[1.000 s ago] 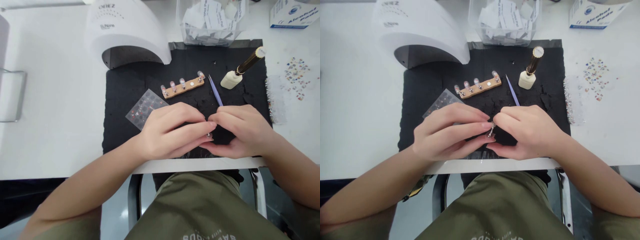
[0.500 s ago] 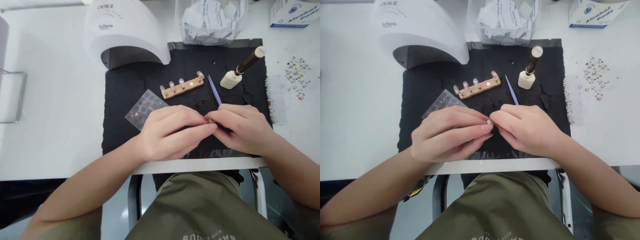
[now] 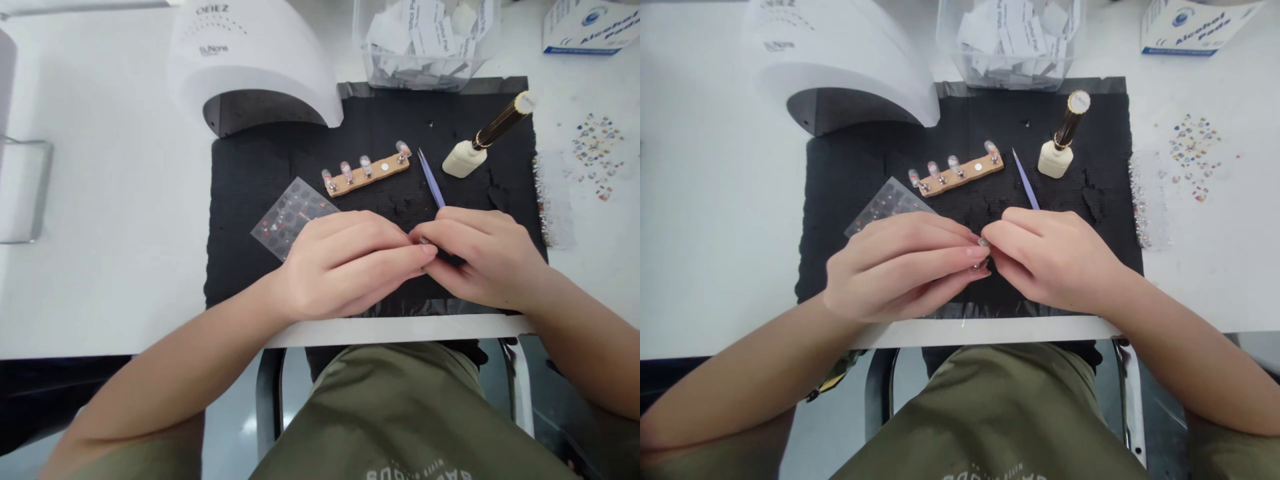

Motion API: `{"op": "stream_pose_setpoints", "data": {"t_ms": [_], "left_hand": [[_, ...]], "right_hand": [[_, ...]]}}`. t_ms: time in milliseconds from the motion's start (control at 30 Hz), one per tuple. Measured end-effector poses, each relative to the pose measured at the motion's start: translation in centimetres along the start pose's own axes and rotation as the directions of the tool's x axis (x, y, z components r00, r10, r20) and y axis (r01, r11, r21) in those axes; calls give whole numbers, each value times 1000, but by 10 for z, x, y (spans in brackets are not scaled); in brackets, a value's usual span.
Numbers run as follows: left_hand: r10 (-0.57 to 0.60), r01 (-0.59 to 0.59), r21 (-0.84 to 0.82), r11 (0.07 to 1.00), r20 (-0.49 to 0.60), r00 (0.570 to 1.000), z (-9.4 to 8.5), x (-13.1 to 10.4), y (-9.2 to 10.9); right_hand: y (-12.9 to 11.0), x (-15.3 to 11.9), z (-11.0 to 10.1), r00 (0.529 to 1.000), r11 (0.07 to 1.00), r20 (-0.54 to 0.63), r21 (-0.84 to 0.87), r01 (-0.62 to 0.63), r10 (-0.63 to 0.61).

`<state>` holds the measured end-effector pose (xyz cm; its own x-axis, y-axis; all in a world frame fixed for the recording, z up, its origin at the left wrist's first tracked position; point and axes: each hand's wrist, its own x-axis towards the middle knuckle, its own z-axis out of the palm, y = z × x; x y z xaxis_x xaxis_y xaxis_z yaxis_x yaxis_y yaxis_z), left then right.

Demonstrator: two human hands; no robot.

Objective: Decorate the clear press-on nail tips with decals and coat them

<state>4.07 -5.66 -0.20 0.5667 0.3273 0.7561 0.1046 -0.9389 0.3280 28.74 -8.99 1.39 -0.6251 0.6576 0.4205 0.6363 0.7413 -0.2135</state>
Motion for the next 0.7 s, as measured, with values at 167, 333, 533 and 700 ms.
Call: {"op": "stream_pose_setpoints", "data": {"t_ms": [167, 333, 533, 700], "left_hand": [[-81, 80, 30, 996, 33, 996, -2, 0, 0], [-91, 92, -14, 996, 60, 994, -2, -1, -3], [-136, 139, -72, 988, 51, 989, -1, 2, -2], [-229, 233, -178, 956, 41, 972, 0, 5, -1]], "right_hand": [[0, 0, 0, 1000, 998, 21, 54, -11, 10], [0, 1, -2, 991, 987, 112, 137, -82, 67], [1, 0, -2, 995, 994, 69, 76, -76, 71], [1, -1, 2, 999, 999, -33, 17, -35, 36]]}}
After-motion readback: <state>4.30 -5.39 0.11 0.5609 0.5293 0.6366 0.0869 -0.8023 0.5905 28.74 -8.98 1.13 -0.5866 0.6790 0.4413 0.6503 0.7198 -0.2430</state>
